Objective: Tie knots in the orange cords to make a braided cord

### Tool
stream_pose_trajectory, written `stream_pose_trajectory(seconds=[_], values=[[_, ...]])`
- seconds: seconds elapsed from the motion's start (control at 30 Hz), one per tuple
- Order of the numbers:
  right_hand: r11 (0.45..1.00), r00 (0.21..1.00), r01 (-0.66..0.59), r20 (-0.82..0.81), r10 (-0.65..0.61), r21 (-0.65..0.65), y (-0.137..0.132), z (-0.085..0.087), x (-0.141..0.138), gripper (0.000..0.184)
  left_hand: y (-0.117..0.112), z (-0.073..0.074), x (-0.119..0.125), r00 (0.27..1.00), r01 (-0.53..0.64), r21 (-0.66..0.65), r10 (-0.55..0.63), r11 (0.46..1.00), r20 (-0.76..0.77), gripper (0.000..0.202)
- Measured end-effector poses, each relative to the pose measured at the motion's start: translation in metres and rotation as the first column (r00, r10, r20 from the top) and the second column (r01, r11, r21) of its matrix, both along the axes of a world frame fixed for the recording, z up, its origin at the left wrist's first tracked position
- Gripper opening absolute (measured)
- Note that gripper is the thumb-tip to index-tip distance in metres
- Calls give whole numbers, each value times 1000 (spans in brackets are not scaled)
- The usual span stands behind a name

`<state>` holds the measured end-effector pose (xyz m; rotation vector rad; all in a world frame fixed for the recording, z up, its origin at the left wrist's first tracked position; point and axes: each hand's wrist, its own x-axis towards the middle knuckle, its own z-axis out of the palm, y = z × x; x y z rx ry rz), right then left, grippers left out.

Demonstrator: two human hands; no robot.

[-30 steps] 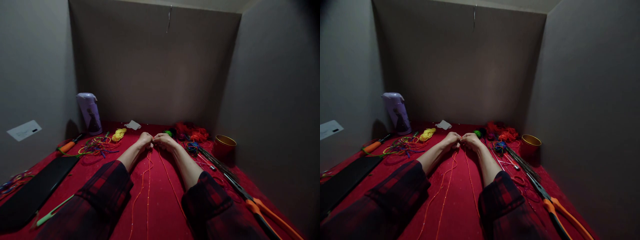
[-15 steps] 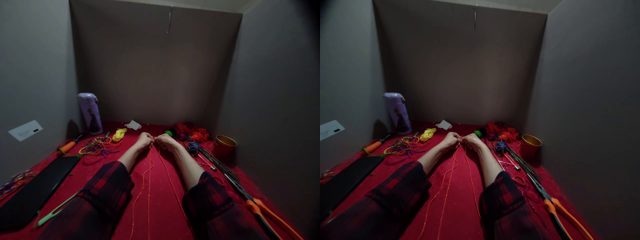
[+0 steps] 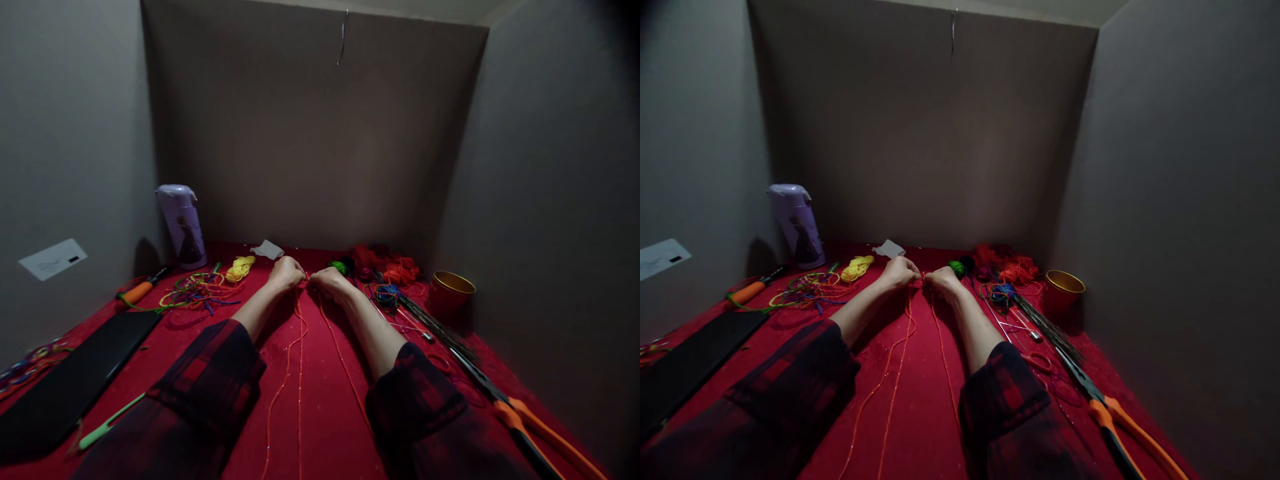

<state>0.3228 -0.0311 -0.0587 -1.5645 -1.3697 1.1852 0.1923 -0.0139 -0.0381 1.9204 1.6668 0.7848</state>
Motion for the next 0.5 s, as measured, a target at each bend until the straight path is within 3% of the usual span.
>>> stream_pose_trajectory(seconds=[0.17,0.5], values=[[1000,1000,-1,-7,1,4,4,-5,1,20,-10,15,1,989,143,-143,-147,979,-13,11],[1000,1000,1,-5,-1,-10,1,0,3,25,-21,7,11,922,348,-286,-381,893,-68,8]])
